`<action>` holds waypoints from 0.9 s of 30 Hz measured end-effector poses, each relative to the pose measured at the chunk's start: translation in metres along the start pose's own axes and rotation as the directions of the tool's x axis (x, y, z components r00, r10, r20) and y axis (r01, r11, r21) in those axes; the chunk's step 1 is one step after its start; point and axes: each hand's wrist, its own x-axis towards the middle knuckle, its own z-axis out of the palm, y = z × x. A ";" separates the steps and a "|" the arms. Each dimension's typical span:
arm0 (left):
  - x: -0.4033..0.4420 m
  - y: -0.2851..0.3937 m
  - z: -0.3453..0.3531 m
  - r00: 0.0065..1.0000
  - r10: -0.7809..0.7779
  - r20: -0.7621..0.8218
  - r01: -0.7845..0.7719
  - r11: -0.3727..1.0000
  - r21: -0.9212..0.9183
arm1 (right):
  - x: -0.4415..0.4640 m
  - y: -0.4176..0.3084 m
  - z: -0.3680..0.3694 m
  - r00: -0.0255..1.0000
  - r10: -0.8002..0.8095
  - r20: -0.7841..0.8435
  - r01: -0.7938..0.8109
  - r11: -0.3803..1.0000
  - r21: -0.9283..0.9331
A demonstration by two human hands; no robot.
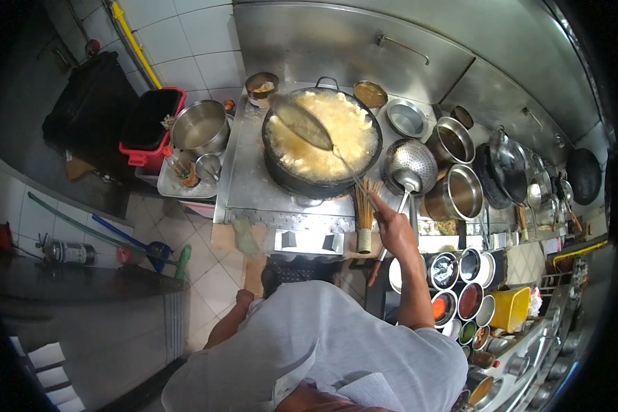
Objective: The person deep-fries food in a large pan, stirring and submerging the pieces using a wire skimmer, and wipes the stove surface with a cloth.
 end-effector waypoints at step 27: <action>-0.015 -0.008 0.003 0.979 0.161 -0.124 -0.138 0.975 0.175 | 0.032 0.059 -0.078 0.991 0.105 -0.085 -0.127 0.938 -0.323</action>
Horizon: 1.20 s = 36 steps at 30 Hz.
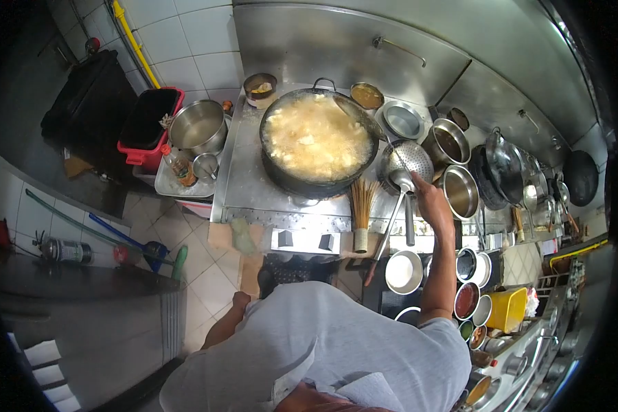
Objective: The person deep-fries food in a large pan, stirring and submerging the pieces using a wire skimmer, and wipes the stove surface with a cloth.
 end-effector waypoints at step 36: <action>-0.028 0.011 0.000 0.961 -0.238 0.139 0.272 0.904 -0.330 | 0.143 0.141 0.028 0.864 0.020 0.503 -0.353 0.737 0.577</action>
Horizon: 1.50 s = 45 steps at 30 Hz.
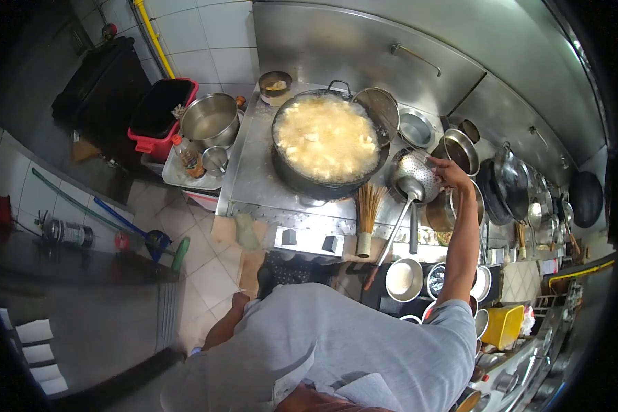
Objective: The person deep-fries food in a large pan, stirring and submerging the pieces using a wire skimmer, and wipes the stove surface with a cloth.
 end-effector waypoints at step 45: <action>0.006 -0.004 -0.007 0.983 0.171 0.071 -0.184 0.939 0.289 | -0.068 0.020 0.127 0.999 -0.033 0.004 0.025 0.834 0.551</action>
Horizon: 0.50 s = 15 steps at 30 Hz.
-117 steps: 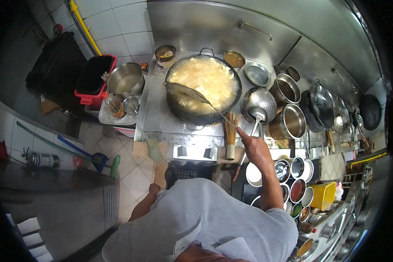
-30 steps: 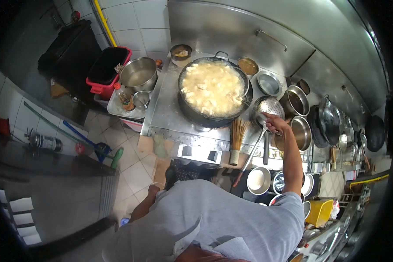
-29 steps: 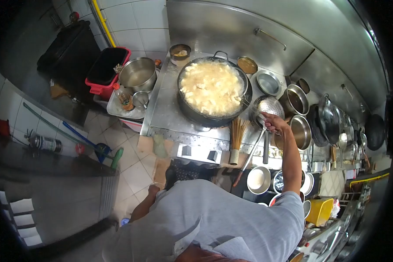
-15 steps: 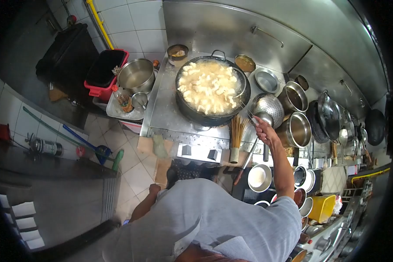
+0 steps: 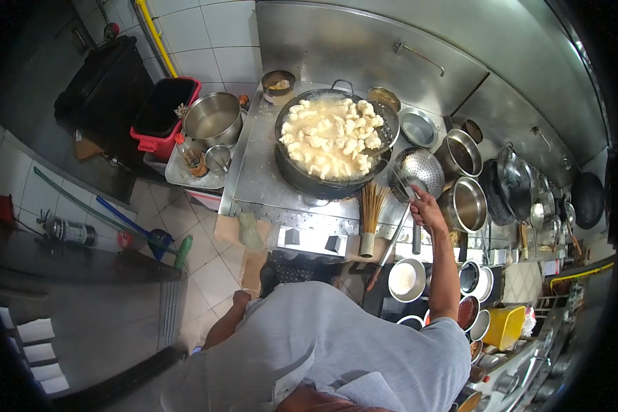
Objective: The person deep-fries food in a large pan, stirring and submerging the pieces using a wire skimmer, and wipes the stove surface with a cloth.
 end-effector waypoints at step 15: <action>0.007 0.006 -0.008 0.997 -0.043 0.057 0.045 0.998 -0.041 | -0.028 -0.019 0.039 0.914 -0.385 -0.127 0.214 0.724 -0.656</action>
